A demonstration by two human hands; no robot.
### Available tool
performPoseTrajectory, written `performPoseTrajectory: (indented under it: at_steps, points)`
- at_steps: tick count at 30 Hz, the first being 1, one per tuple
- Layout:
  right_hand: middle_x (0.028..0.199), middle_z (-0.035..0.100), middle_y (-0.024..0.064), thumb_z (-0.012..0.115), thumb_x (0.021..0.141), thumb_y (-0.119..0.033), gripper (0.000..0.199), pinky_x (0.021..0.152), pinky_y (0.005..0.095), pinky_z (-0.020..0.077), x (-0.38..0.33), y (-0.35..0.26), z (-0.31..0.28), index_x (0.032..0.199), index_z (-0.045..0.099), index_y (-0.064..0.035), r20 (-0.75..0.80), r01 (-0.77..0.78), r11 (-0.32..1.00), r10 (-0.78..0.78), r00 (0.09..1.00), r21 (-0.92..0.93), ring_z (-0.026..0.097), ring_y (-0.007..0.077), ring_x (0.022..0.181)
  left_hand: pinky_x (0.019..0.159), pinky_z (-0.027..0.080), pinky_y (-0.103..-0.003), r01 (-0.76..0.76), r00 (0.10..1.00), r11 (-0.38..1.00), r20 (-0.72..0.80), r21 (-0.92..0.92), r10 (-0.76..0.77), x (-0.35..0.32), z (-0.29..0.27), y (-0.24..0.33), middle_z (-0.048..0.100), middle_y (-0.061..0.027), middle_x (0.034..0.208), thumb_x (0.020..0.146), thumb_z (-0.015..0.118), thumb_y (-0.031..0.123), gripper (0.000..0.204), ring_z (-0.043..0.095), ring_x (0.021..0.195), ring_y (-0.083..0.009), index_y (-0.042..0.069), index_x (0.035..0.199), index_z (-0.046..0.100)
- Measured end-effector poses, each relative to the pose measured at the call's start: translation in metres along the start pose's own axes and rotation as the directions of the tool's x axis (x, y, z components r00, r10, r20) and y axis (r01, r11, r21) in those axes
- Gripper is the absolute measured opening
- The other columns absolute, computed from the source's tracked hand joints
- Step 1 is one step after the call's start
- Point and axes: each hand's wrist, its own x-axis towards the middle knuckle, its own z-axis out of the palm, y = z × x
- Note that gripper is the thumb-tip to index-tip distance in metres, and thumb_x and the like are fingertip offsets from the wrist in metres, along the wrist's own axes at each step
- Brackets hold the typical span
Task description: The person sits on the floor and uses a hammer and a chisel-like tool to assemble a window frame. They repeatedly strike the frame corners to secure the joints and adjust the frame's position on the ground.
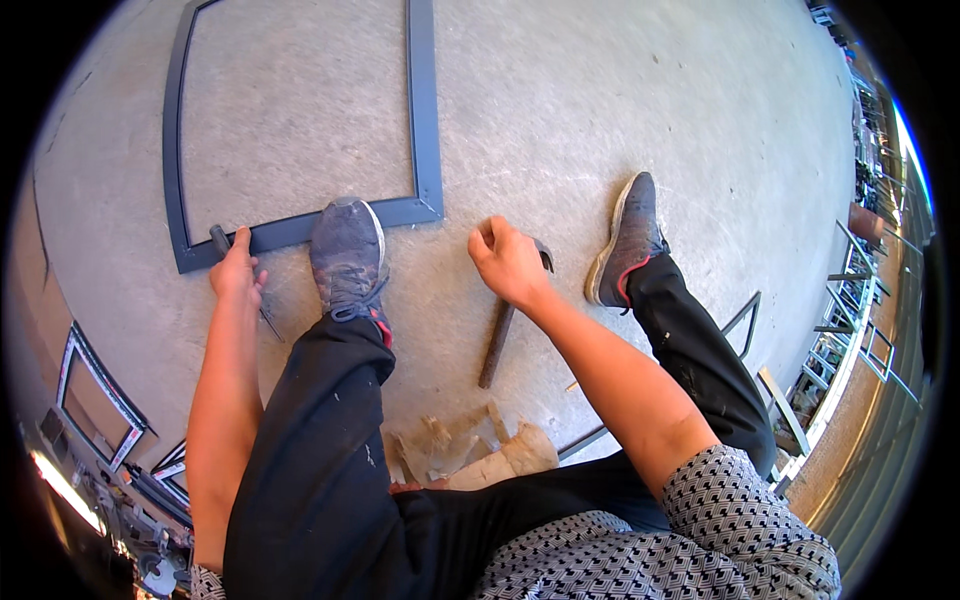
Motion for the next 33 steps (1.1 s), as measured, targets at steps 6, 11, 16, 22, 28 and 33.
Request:
performPoseTrajectory:
  at_steps: [6, 11, 16, 22, 28, 33]
  points:
    - [0.104, 0.074, 0.0255, 0.061, 0.098, -0.038, 0.046, 0.093, 0.0462, 0.0536, 0.056, -0.049, 0.005, 0.11, 0.067, 0.0061, -0.088, 0.022, 0.989, -0.009, 0.996, 0.143, 0.071, 0.0397, 0.104, 0.069, 0.054, -0.036, 0.019, 0.997, 0.984, 0.071, -0.176, -0.007, -0.005, -0.008, 0.008, 0.066, -0.0103, 0.099, 0.089, 0.084, 0.044, 0.046, 0.064, 0.092, -0.0207, 0.004, 0.104, 0.069]
    - [0.107, 0.073, 0.0242, 0.063, 0.099, -0.04, 0.052, 0.092, 0.043, 0.0537, 0.097, -0.071, 0.013, 0.117, 0.065, 0.0091, 0.05, -0.076, 0.932, 0.062, 0.997, 0.353, 0.069, 0.0331, 0.104, 0.067, 0.055, -0.028, -0.033, 0.992, 0.976, 0.108, -0.213, 0.058, -0.016, -0.013, 0.012, 0.067, -0.0071, 0.094, 0.09, 0.084, 0.045, 0.042, 0.063, 0.084, -0.0144, 0.008, 0.102, 0.069]
    - [0.108, 0.07, 0.0198, 0.072, 0.098, -0.035, 0.053, 0.082, 0.0392, 0.0564, 0.115, -0.09, 0.014, 0.119, 0.061, 0.0119, 0.179, -0.167, 0.784, 0.073, 0.981, 0.598, 0.067, 0.0244, 0.095, 0.066, 0.055, -0.028, -0.057, 0.979, 0.948, 0.166, -0.313, 0.114, -0.022, -0.016, 0.015, 0.065, -0.0042, 0.095, 0.094, 0.081, 0.04, 0.037, 0.062, 0.083, -0.0135, 0.009, 0.103, 0.064]
    - [0.073, 0.064, 0.0112, 0.079, 0.092, -0.024, 0.033, 0.048, 0.0353, 0.048, 0.128, -0.107, 0.005, 0.087, 0.063, 0.0046, 0.102, -0.121, 0.648, 0.067, 0.993, 0.752, 0.059, 0.0162, 0.057, 0.064, 0.056, -0.029, -0.123, 0.966, 0.91, 0.164, -0.396, 0.201, -0.041, -0.002, 0.029, 0.062, -0.0025, 0.088, 0.095, 0.08, 0.039, 0.038, 0.057, 0.07, -0.0117, 0.01, 0.103, 0.056]
    - [0.067, 0.06, 0.0103, 0.074, 0.093, -0.016, 0.03, 0.045, 0.035, 0.0452, 0.121, -0.145, 0.001, 0.081, 0.059, 0.0065, -0.121, -0.018, 0.724, 0.139, 0.983, 0.69, 0.057, 0.0161, 0.053, 0.063, 0.056, -0.032, -0.261, 0.924, 0.837, 0.126, -0.48, 0.36, -0.061, -0.008, 0.05, 0.056, -0.0002, 0.084, 0.098, 0.076, 0.038, 0.035, 0.053, 0.067, -0.0112, 0.009, 0.095, 0.057]
    - [0.067, 0.058, 0.0089, 0.072, 0.096, -0.016, 0.028, 0.044, 0.0355, 0.0439, 0.081, -0.157, 0.02, 0.093, 0.054, 0.0048, -0.086, -0.058, 0.61, 0.204, 0.975, 0.79, 0.057, 0.0178, 0.052, 0.067, 0.056, -0.034, -0.325, 0.892, 0.837, 0.15, -0.441, 0.426, -0.077, -0.007, 0.064, 0.059, -0.0006, 0.09, 0.1, 0.074, 0.037, 0.034, 0.057, 0.075, -0.0122, 0.005, 0.1, 0.063]
